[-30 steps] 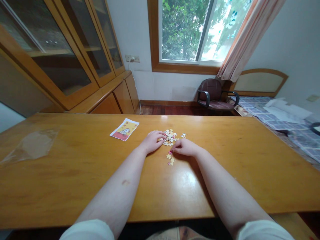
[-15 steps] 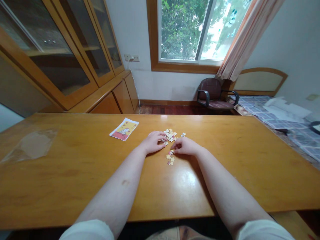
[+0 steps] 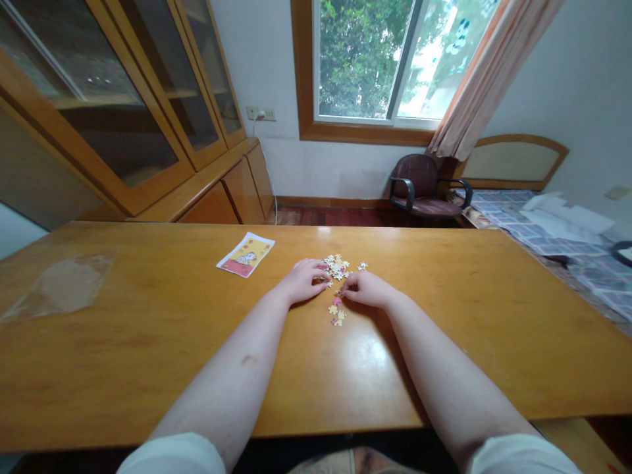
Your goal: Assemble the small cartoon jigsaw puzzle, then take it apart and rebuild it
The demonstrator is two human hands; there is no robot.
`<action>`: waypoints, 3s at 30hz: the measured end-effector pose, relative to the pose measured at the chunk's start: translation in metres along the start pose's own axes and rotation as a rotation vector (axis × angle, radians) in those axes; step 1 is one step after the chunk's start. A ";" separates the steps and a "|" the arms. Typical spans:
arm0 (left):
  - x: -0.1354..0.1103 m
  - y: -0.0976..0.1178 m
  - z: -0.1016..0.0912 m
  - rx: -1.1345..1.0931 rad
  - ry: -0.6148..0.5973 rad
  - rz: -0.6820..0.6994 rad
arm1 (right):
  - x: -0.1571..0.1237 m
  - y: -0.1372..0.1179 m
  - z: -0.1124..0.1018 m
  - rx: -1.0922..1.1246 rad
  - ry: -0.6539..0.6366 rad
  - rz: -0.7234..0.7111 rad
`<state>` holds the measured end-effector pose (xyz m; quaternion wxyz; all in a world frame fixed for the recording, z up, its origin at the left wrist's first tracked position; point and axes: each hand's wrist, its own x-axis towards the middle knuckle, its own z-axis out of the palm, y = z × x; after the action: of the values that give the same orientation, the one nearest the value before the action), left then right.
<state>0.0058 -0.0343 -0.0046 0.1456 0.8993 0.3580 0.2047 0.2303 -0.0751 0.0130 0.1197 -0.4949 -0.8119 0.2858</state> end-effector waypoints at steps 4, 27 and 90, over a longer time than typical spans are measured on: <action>0.000 0.001 0.000 0.003 0.011 -0.001 | 0.001 0.003 -0.002 -0.071 0.029 0.050; -0.001 -0.001 -0.002 0.003 0.056 -0.014 | 0.000 0.006 -0.010 0.013 0.166 0.160; -0.001 -0.001 -0.002 0.000 0.060 -0.013 | 0.011 0.001 0.009 -0.199 0.303 0.122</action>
<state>0.0037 -0.0342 -0.0033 0.1362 0.8904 0.3680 0.2306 0.2212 -0.0683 0.0042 0.1734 -0.5899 -0.7773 0.1332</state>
